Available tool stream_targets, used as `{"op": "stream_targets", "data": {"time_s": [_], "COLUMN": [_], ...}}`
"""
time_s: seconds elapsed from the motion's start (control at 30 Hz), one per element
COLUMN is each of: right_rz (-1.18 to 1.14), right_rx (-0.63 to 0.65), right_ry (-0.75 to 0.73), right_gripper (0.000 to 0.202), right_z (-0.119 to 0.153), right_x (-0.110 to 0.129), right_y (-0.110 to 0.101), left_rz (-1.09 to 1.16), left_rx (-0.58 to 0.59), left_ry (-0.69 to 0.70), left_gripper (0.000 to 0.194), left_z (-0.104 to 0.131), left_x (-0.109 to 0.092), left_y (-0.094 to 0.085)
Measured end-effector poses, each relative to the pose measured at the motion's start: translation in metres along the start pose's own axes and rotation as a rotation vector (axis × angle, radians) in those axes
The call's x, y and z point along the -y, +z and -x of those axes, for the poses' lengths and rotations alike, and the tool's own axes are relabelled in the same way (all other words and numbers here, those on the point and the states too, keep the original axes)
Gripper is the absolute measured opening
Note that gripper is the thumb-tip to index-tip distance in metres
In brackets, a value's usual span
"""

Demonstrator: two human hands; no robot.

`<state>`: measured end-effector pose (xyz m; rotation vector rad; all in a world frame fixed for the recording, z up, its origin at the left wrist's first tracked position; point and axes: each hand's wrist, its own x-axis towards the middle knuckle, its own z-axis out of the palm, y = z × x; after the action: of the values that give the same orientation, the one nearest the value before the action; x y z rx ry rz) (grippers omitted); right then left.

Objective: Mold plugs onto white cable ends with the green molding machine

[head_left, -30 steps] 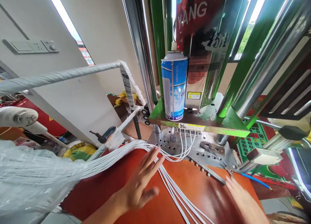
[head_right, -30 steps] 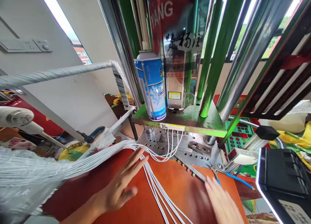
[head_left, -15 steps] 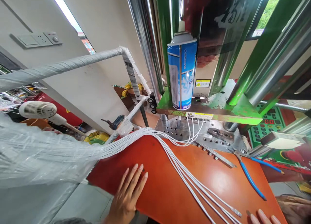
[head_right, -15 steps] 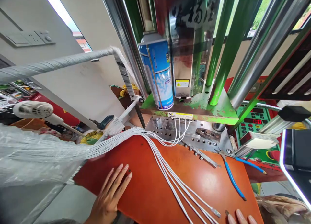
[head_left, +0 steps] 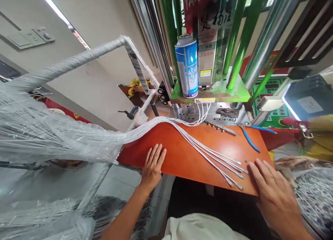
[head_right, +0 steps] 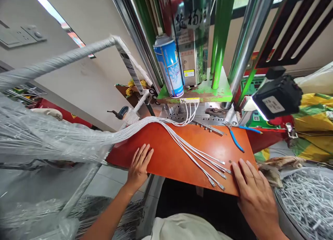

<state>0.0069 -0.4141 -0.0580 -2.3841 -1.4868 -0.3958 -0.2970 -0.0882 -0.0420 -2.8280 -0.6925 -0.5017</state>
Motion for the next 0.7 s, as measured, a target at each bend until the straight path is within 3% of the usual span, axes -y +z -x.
{"op": "stream_targets", "data": {"time_s": [0.13, 0.2, 0.27, 0.4, 0.5, 0.6, 0.7], "right_rz": [-0.132, -0.23, -0.27, -0.221, -0.105, -0.151, -0.441], "right_rx": [0.113, 0.152, 0.144, 0.261, 0.372, 0.417, 0.477], "right_ry": [-0.071, -0.116, -0.131, -0.114, -0.036, -0.04, -0.103], "right_gripper": [0.079, 0.074, 0.059, 0.029, 0.027, 0.024, 0.017], "right_z": [-0.005, -0.019, -0.04, -0.083, -0.101, -0.11, -0.119], "right_x": [-0.019, -0.023, -0.015, 0.023, 0.04, 0.028, 0.002], "right_y": [-0.01, -0.019, -0.028, -0.025, -0.014, -0.013, -0.032], "left_rz": [0.089, 0.203, 0.329, 0.435, 0.408, 0.373, 0.407], "left_rx": [0.108, 0.15, 0.154, 0.089, 0.071, 0.118, 0.267], "left_ry": [0.011, 0.051, 0.086, 0.183, 0.317, 0.483, 0.615], "left_gripper": [0.075, 0.09, 0.092, 0.064, 0.056, 0.049, 0.02], "left_z": [-0.004, -0.011, -0.024, -0.071, -0.117, -0.158, -0.184], "left_x": [0.001, -0.001, -0.01, -0.047, -0.084, -0.117, -0.138], "left_y": [-0.008, -0.014, -0.019, -0.023, -0.022, -0.02, -0.022]}}
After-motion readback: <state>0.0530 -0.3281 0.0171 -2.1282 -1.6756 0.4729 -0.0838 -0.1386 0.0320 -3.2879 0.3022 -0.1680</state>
